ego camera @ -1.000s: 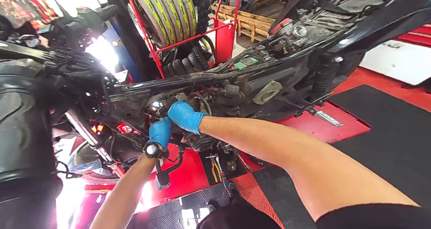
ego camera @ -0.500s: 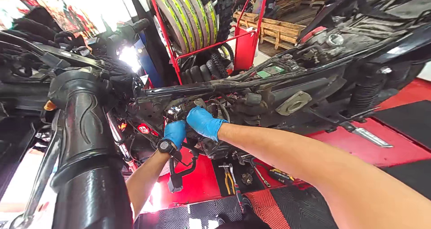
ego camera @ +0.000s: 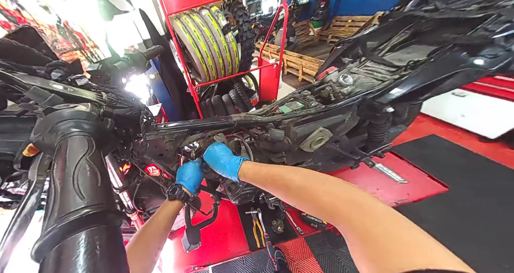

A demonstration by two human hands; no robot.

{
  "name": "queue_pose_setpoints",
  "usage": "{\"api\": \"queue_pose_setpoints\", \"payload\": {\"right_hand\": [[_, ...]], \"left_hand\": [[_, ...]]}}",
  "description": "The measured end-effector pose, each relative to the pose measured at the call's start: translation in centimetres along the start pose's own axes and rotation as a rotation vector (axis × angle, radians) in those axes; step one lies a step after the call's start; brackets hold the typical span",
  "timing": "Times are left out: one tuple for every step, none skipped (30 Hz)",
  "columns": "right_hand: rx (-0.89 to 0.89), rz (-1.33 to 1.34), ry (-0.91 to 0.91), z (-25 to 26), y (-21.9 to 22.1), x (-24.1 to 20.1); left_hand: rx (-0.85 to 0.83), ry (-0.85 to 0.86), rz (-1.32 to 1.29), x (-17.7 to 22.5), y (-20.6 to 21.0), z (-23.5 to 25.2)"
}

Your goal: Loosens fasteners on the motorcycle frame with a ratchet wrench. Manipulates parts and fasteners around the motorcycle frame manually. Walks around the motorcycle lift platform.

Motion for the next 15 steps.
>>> {"api": "queue_pose_setpoints", "payload": {"right_hand": [[-0.016, -0.002, 0.013, 0.12, 0.08, 0.17], [-0.027, -0.005, 0.017, 0.16, 0.26, 0.22], [-0.030, -0.012, 0.015, 0.20, 0.35, 0.20], [-0.031, -0.020, 0.011, 0.25, 0.43, 0.10], [-0.037, -0.029, 0.007, 0.21, 0.56, -0.11], [-0.044, -0.036, 0.001, 0.12, 0.62, -0.31], [-0.043, -0.047, -0.006, 0.12, 0.51, -0.37], [-0.044, -0.053, -0.012, 0.08, 0.41, -0.40], [-0.040, -0.057, -0.014, 0.12, 0.19, -0.33], [-0.038, -0.061, -0.012, 0.23, 0.07, -0.26], [-0.042, -0.059, -0.005, 0.33, 0.05, -0.19], [-0.049, -0.057, 0.001, 0.41, 0.12, -0.13], [-0.047, -0.059, -0.002, 0.41, 0.24, -0.14], [-0.037, -0.064, -0.011, 0.34, 0.33, -0.21], [-0.028, -0.069, -0.020, 0.27, 0.41, -0.23]], "left_hand": [[0.005, -0.005, 0.002, -0.01, -0.12, -0.03], [0.009, -0.005, 0.001, 0.05, -0.18, -0.16], [0.011, -0.003, -0.002, 0.12, -0.29, -0.25], [0.008, -0.001, -0.003, 0.17, -0.32, -0.33], [-0.005, -0.003, -0.003, 0.21, -0.23, -0.50], [-0.021, -0.006, 0.002, 0.28, -0.11, -0.65], [-0.028, -0.005, 0.008, 0.38, -0.07, -0.63], [-0.030, -0.001, 0.010, 0.45, 0.02, -0.65], [-0.027, 0.002, 0.008, 0.48, 0.02, -0.57], [-0.024, 0.003, 0.002, 0.47, 0.00, -0.54], [-0.024, 0.002, -0.004, 0.41, -0.04, -0.49], [-0.025, -0.001, -0.008, 0.28, -0.14, -0.36], [-0.029, -0.008, -0.014, 0.08, -0.17, -0.23], [-0.031, -0.013, -0.023, -0.12, -0.20, -0.13], [-0.025, -0.015, -0.033, -0.27, -0.29, -0.06]]}}
Point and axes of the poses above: each hand's wrist, its own z-axis towards the middle knuckle, its own y-axis out of the palm, x = y × z, the point moved 8 cm from there along z, towards the middle knuckle, and after that the axes turned 4 degrees about y, right-handed, at the moved point
